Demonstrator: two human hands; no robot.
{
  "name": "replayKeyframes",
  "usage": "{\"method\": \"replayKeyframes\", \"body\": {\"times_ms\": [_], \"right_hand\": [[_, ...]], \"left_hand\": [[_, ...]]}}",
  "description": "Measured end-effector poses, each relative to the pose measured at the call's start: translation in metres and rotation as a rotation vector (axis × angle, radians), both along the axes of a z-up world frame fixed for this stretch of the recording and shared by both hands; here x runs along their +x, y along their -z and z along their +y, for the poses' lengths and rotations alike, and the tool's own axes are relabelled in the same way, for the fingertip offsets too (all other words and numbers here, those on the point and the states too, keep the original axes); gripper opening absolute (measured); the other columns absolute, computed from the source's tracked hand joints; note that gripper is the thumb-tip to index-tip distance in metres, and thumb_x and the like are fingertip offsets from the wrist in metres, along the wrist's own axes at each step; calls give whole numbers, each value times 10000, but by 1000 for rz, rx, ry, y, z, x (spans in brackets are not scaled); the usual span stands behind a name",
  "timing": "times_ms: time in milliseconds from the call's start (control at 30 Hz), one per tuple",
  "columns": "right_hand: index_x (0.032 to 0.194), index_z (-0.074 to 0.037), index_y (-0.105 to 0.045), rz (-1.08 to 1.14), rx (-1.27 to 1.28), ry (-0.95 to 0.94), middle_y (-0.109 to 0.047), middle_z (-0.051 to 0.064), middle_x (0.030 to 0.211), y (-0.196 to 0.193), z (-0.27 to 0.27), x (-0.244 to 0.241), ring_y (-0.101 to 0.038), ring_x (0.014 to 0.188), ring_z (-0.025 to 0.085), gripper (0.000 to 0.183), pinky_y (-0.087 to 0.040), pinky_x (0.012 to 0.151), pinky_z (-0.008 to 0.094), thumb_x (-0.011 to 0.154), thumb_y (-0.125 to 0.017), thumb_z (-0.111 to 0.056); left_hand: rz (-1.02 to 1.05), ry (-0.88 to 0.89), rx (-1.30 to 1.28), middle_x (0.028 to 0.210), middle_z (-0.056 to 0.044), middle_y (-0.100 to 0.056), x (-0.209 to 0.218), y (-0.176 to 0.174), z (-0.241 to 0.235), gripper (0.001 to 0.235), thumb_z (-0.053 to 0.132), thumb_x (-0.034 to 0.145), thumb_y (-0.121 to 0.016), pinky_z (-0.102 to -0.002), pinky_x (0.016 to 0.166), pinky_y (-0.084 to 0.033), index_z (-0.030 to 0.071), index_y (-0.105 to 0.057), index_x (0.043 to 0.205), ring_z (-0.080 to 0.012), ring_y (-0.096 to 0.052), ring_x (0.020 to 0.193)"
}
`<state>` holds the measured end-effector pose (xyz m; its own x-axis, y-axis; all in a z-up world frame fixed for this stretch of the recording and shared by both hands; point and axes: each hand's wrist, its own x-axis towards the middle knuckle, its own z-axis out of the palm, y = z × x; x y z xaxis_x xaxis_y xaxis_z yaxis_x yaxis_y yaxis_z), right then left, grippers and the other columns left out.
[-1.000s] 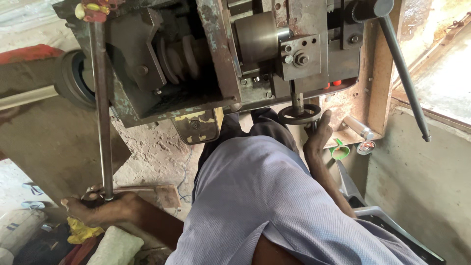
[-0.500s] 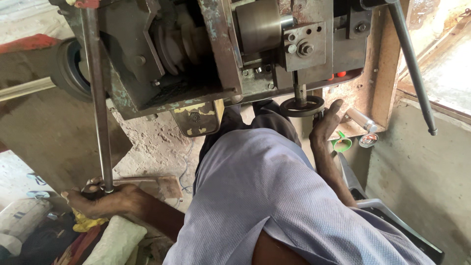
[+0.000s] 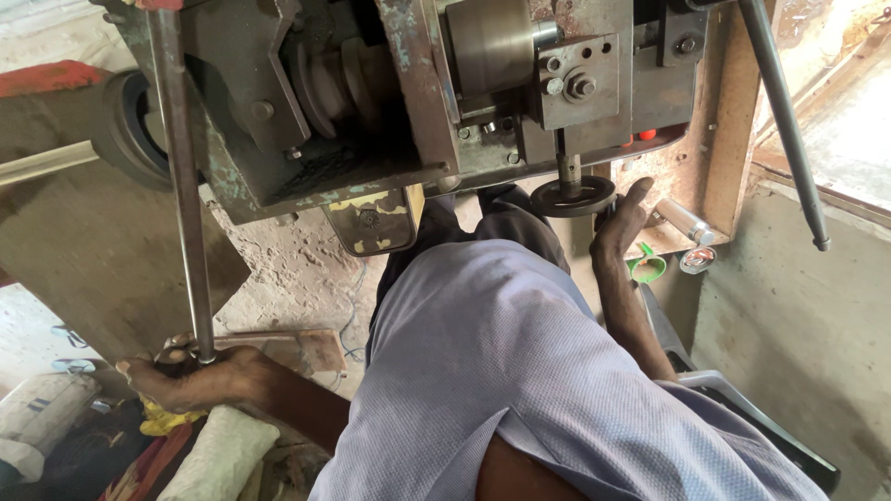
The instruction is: The person operates a metal fabrication machine by turning hand wheels and pulling a long lever to shape or cut metal pieces. They handle cylindrical metal components and a red tool to assist in the process.
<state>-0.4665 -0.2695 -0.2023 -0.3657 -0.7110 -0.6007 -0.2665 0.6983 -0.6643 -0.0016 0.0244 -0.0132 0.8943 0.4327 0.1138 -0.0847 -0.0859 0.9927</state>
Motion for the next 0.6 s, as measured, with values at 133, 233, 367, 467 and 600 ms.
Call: {"method": "replayKeyframes", "body": {"times_ms": [133, 233, 367, 467, 600], "right_hand": [[539, -101, -334, 34, -32, -23, -339, -21, 517, 15, -1, -5, -330, 484, 123, 842, -278, 451, 320, 984, -293, -815], [530, -89, -331, 71, -33, -54, -337, -14, 511, 18, -1, -8, -326, 486, 126, 863, -282, 463, 328, 988, -272, -818], [541, -74, -395, 59, -29, -75, -381, -5, 512, 4, -4, 2, -362, 481, 133, 876, -305, 473, 330, 989, -273, -817], [581, -45, -537, 187, 3, -235, -430, 4, 489, -22, -2, 11, -427, 461, 135, 844, -348, 464, 342, 1000, -362, -756], [990, -40, -707, 37, 184, -514, -569, 71, 718, -30, 36, 28, -505, 510, 186, 499, -422, 536, 395, 988, -555, -516]], "left_hand": [[-12, -5, 0, 726, -1, -464, 2, 0, -3, 268, 305, 934, -661, -240, 571, -452, 41, -644, 893, -117, -512, 628], [-13, 2, -23, 715, 1, -444, 1, -1, -3, 262, 297, 954, -665, -242, 575, -440, 49, -628, 877, -121, -501, 626], [1, 49, -149, 708, 4, -393, 0, -1, -2, 283, 276, 1004, -684, -247, 600, -410, 81, -555, 845, -121, -462, 637], [-7, 55, -174, 706, 4, -407, 2, -2, -5, 272, 265, 978, -690, -247, 595, -406, 82, -547, 835, -120, -462, 626], [-2, 45, -83, 738, 16, -467, -5, -11, -15, 212, 259, 906, -685, -238, 601, -425, 73, -592, 869, -103, -477, 634]]}}
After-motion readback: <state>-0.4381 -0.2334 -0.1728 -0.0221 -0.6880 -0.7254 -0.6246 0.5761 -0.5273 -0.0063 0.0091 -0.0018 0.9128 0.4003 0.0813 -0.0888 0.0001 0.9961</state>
